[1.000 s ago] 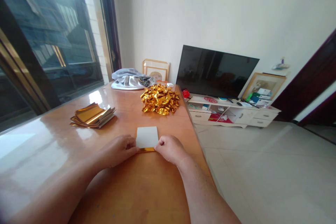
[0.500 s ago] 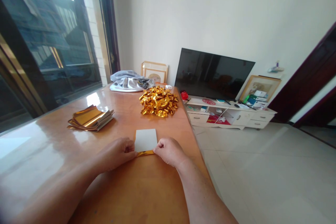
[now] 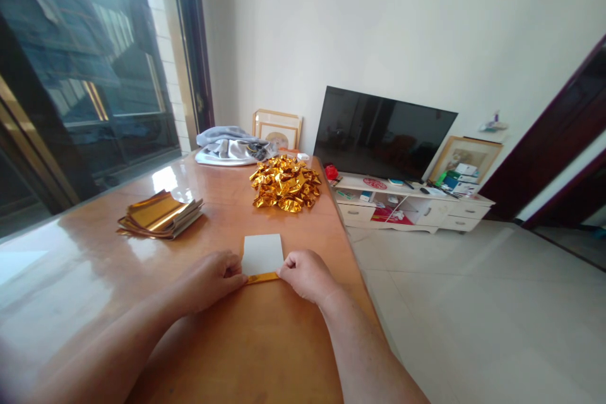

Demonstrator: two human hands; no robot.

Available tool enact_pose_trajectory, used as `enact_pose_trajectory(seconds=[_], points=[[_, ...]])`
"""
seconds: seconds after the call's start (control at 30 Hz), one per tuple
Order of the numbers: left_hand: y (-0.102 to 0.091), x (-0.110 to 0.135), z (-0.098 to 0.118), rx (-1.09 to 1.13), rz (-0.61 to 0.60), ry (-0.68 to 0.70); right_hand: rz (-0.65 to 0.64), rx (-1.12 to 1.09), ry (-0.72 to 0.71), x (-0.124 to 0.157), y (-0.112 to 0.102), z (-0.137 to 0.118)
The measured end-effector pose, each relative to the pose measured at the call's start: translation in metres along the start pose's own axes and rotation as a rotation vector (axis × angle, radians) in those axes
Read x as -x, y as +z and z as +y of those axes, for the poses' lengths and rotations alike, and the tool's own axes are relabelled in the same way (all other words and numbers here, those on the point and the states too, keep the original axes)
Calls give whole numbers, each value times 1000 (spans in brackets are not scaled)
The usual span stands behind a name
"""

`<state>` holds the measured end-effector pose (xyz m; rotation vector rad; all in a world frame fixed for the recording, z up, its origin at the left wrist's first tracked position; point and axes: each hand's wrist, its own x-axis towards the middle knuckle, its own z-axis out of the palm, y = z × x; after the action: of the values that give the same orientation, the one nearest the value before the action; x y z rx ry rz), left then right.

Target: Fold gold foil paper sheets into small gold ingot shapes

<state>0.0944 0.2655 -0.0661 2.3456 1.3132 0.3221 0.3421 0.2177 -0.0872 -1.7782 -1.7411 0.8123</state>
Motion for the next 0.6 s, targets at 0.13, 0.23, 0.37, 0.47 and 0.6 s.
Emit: enact_pose_trajectory(seconds=[0.13, 0.23, 0.37, 0.47, 0.6], points=[[1, -1, -1, -17, 11, 6, 11, 9, 2, 0, 0, 0], [3, -2, -2, -26, 6, 11, 14, 16, -4, 0, 0, 0], [4, -3, -4, -36, 8, 22, 12, 28, -10, 1, 0, 0], [4, -3, -4, -39, 11, 25, 19, 40, -18, 1, 0, 0], [4, -2, -3, -51, 15, 28, 32, 68, -30, 1, 1, -1]])
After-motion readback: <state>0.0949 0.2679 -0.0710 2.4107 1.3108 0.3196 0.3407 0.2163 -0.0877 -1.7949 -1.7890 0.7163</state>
